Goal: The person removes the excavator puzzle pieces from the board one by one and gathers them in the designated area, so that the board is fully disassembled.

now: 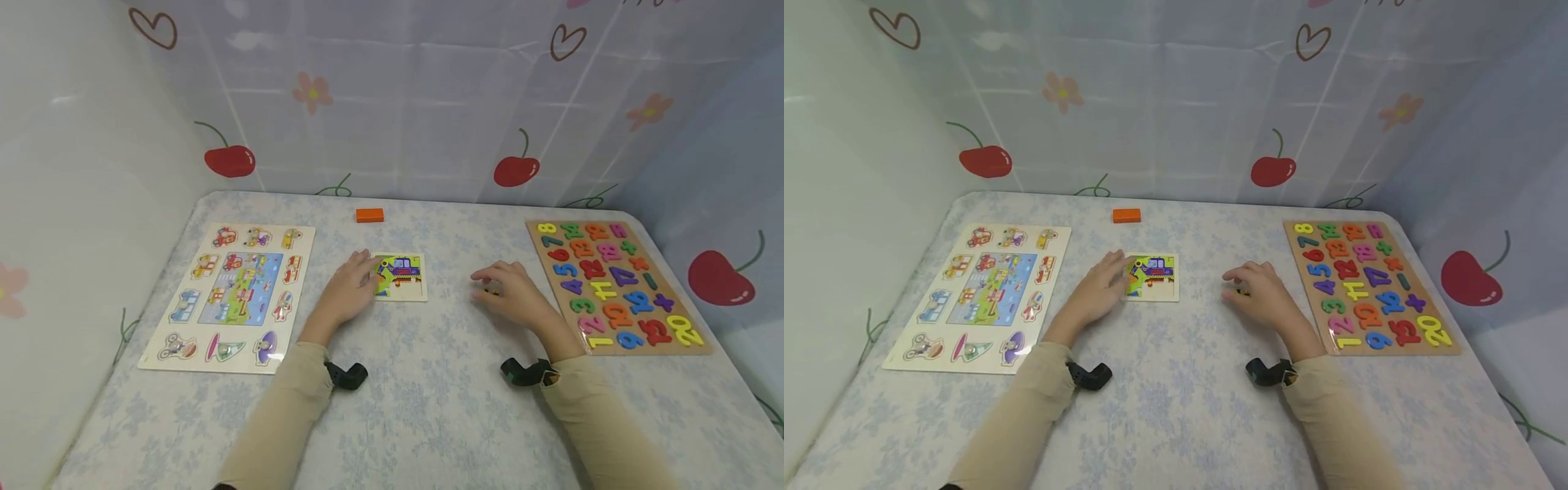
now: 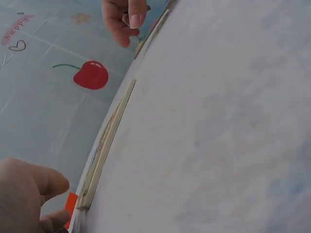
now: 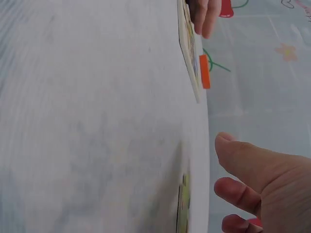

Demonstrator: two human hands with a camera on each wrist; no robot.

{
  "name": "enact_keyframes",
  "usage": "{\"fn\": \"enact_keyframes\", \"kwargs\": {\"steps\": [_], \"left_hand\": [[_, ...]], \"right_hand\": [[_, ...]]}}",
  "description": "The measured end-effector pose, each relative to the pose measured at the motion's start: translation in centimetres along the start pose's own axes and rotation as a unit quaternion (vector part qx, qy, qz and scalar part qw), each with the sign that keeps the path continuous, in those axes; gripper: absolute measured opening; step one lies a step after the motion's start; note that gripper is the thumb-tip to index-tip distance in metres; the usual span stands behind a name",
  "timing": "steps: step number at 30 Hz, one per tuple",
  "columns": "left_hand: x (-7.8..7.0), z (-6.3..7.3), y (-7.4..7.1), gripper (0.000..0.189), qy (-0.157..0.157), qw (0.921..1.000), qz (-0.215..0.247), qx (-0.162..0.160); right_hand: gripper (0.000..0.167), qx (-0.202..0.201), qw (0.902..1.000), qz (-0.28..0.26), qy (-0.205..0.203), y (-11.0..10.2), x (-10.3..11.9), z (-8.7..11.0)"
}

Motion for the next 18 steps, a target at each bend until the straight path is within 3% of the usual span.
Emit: {"fn": "enact_keyframes", "kwargs": {"steps": [10, 18], "left_hand": [[0.8, -2.5, -0.7, 0.046, 0.027, 0.9987, 0.044, 0.004], [1.0, -3.3, -0.7, 0.042, 0.023, 0.9993, 0.029, -0.001]], "right_hand": [[0.033, 0.032, 0.9986, 0.010, -0.042, 4.1, 5.4, -2.3], [0.036, 0.046, 0.9963, 0.021, -0.069, 6.8, 8.9, -4.1]]}}
Point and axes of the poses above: each hand's wrist, its own z-axis away from the middle knuckle, its own y-axis out of the palm, x = y × z, the point moved 8 cm from there along -z, towards the middle knuckle, and after that the axes turned 2 degrees about -z, right-handed, at the moved point
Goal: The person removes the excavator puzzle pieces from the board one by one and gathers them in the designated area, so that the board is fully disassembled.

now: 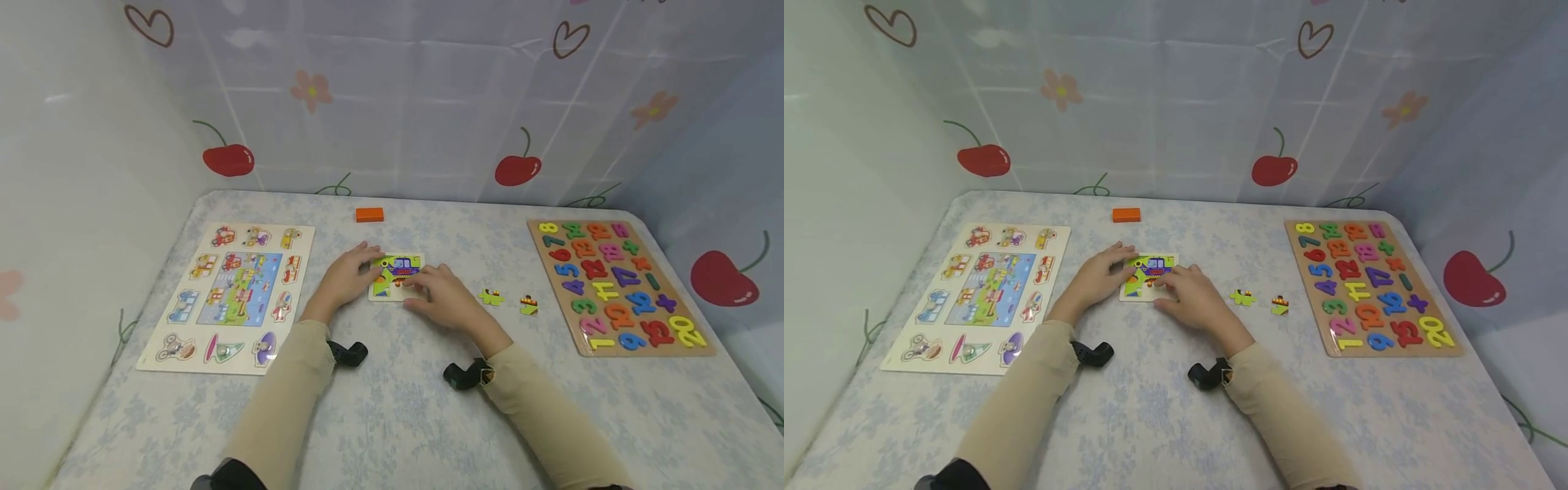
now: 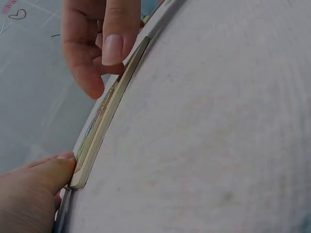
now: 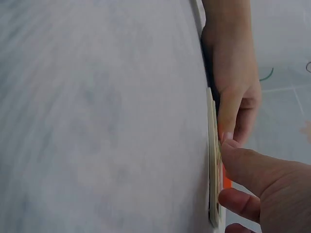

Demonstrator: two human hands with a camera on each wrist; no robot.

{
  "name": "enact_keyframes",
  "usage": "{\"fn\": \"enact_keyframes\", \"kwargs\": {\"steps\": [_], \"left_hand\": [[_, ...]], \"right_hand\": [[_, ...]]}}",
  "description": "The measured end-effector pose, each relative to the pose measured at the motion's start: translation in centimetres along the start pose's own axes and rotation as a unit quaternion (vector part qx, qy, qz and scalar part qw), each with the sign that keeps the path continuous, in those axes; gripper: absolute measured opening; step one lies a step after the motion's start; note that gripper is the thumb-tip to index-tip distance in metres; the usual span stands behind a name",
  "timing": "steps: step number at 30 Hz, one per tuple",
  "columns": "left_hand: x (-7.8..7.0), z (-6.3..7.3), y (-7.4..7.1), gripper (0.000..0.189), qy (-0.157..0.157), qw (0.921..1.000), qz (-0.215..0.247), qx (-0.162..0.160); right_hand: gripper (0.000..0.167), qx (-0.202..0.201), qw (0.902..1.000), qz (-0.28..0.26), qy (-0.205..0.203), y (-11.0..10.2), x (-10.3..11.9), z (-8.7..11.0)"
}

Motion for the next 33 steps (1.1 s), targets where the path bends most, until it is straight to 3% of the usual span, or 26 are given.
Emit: {"fn": "enact_keyframes", "kwargs": {"steps": [6, 12, 20, 33], "left_hand": [[0.1, -0.1, 0.0, 0.041, 0.008, 0.9999, -0.006, -0.012], [0.1, -0.3, 0.1, 0.041, 0.008, 0.9997, -0.004, -0.021], [0.3, -0.1, -0.2, 0.039, -0.011, 0.9994, 0.017, -0.028], [0.4, -0.2, -0.3, 0.036, -0.032, 0.9983, 0.032, -0.037]], "right_hand": [[0.029, -0.029, 0.9994, 0.010, -0.013, 0.7, 1.5, -1.3], [0.022, -0.050, 0.9986, 0.016, 0.000, 1.3, 1.7, -2.0], [0.014, -0.044, 0.9990, 0.008, -0.006, 1.8, 1.9, -2.4], [0.018, -0.047, 0.9982, 0.034, -0.011, 1.8, 2.2, -2.3]]}}
Point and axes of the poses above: each hand's wrist, its own z-axis away from the middle knuckle, its own y-axis out of the palm, x = y × z, the point moved 8 cm from there along -z, towards the middle knuckle, and after that the axes turned 2 degrees about -z, right-handed, at the moved point
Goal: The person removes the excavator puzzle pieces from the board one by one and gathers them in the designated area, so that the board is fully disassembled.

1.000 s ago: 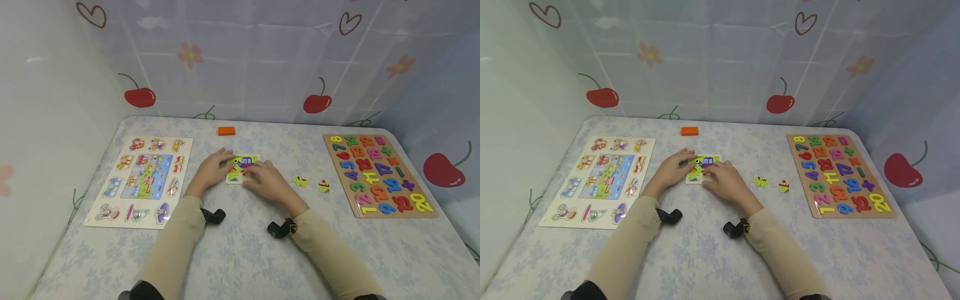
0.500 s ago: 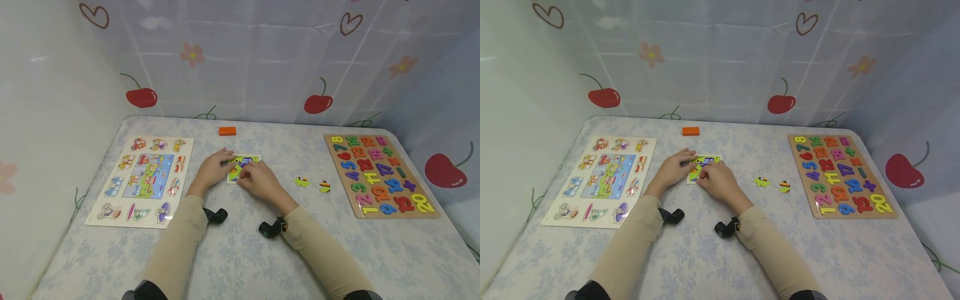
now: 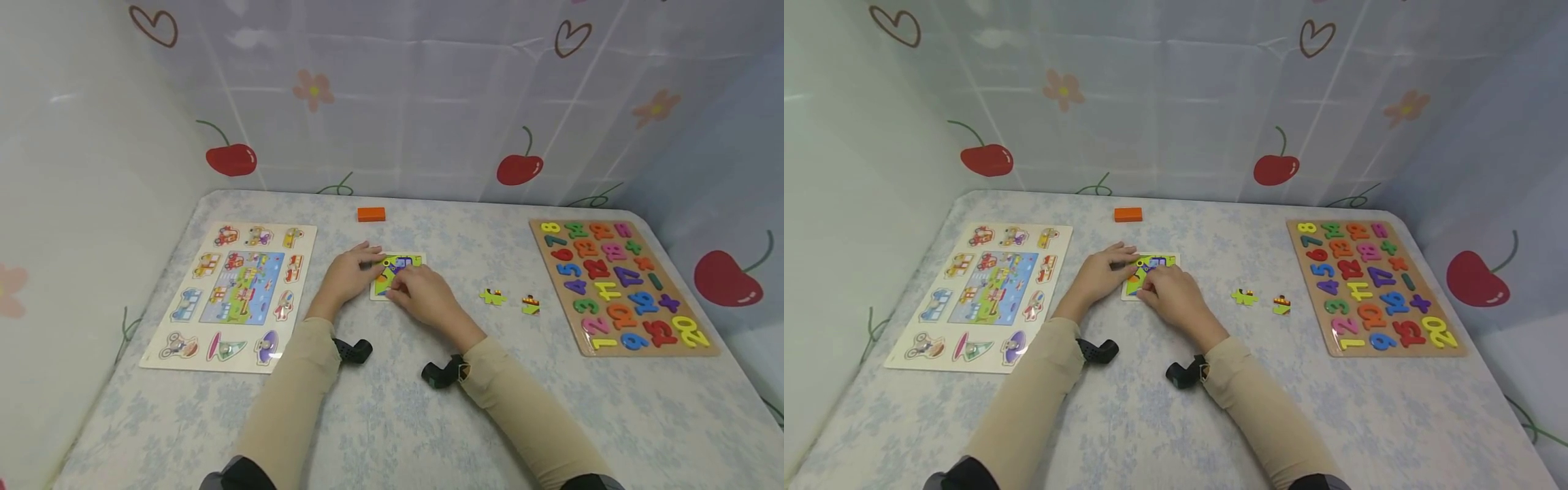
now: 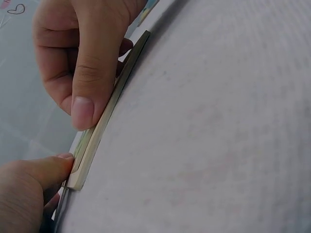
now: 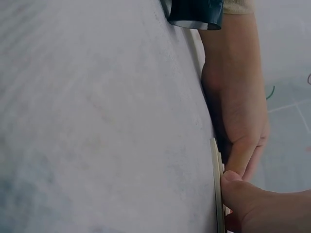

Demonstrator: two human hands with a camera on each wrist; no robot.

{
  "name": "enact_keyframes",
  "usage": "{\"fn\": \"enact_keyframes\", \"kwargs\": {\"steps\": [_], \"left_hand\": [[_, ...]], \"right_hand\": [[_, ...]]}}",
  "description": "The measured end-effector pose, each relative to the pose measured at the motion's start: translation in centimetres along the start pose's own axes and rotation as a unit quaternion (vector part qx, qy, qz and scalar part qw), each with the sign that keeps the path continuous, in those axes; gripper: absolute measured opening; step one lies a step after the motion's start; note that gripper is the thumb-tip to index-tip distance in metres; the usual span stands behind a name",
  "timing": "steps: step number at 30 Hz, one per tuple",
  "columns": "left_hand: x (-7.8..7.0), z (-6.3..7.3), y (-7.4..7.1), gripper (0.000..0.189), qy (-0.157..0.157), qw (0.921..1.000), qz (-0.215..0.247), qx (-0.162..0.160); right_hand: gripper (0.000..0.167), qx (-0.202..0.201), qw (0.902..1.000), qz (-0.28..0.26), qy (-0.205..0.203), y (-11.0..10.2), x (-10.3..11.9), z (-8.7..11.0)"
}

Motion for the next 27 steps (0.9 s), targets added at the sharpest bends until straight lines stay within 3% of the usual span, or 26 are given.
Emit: {"fn": "enact_keyframes", "kwargs": {"steps": [12, 27], "left_hand": [[0.24, -0.35, -0.16, 0.036, -0.021, 0.9995, 0.023, -0.001], [0.01, -0.53, -0.37, 0.032, -0.029, 0.9986, 0.045, 0.005]], "right_hand": [[0.021, -0.011, 0.9995, -0.031, -0.004, 0.00, 0.06, 0.26], [0.016, 0.019, 0.9985, -0.036, -0.038, 0.28, 0.39, -0.09]]}}
Point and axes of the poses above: each hand's wrist, its own z-axis away from the middle knuckle, its own y-axis out of the palm, x = y × z, the point moved 8 cm from there along -z, towards the middle knuckle, and after that the axes turned 2 degrees about -z, right-handed, at the moved point
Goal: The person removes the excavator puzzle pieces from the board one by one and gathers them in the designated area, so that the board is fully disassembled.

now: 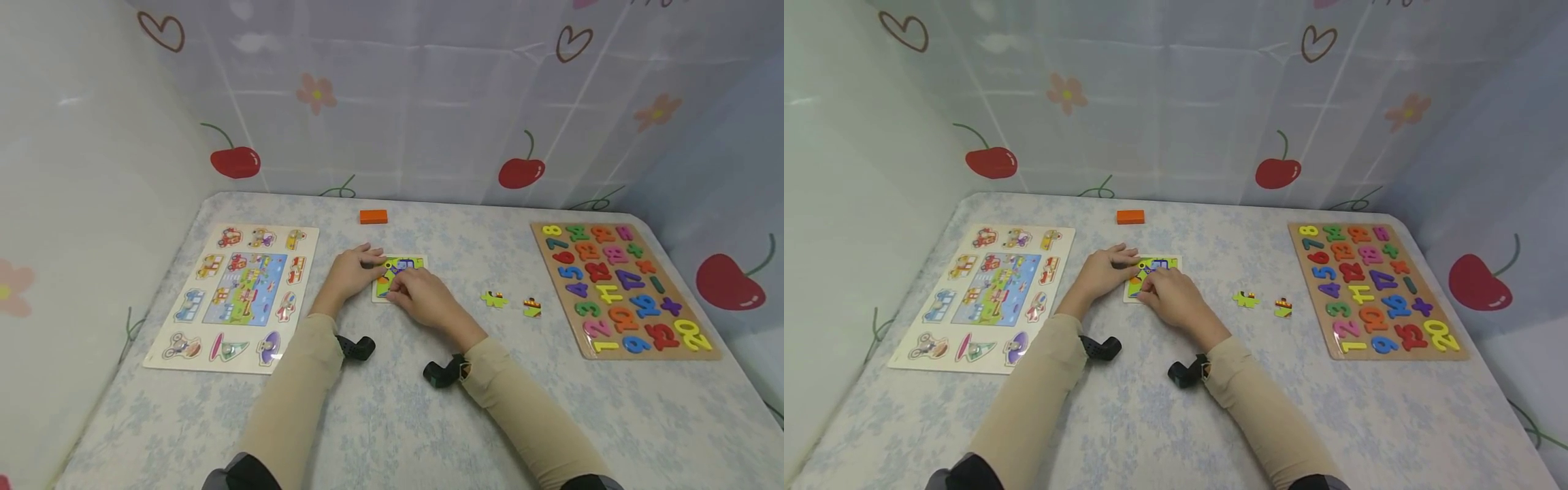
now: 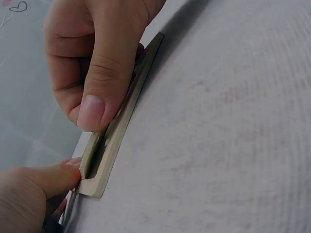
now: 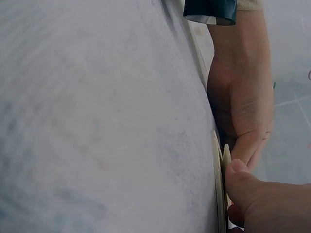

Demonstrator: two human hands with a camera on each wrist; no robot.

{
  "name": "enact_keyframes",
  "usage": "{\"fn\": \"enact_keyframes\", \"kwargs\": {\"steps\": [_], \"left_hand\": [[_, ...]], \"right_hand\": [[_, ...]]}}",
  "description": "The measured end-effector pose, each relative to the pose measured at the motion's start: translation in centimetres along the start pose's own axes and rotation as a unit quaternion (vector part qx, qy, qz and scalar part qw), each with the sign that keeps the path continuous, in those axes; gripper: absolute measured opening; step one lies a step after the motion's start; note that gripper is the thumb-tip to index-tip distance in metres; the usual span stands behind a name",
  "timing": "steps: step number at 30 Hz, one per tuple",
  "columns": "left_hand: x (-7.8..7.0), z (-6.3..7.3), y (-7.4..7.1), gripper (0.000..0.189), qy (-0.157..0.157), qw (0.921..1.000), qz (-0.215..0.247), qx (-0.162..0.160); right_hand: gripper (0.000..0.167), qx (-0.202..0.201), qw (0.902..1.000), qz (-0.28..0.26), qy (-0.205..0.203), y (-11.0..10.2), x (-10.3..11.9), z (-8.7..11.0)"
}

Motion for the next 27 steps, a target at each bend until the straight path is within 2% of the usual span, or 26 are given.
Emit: {"fn": "enact_keyframes", "kwargs": {"steps": [7, 20, 27], "left_hand": [[-0.10, -0.08, 0.01, 0.031, -0.002, 1.0000, 0.002, 0.008], [0.07, -0.18, 0.00, 0.031, -0.003, 1.0000, 0.004, 0.005], [0.09, -0.19, 0.10, 0.030, -0.003, 1.0000, -0.001, 0.004]], "right_hand": [[0.016, 0.021, 0.9996, -0.017, -0.003, 0.02, -0.40, -0.12], [0.015, 0.053, 0.9981, -0.031, -0.010, -0.18, -0.26, -0.30], [0.014, 0.069, 0.9967, -0.022, -0.037, -0.09, 0.07, 0.03]]}}
Point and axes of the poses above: each hand's wrist, its own z-axis away from the middle knuckle, its own y-axis out of the palm, x = y × z, the point moved 8 cm from there along -z, towards the middle knuckle, and after that the axes turned 2 degrees about -z, right-handed, at the moved point
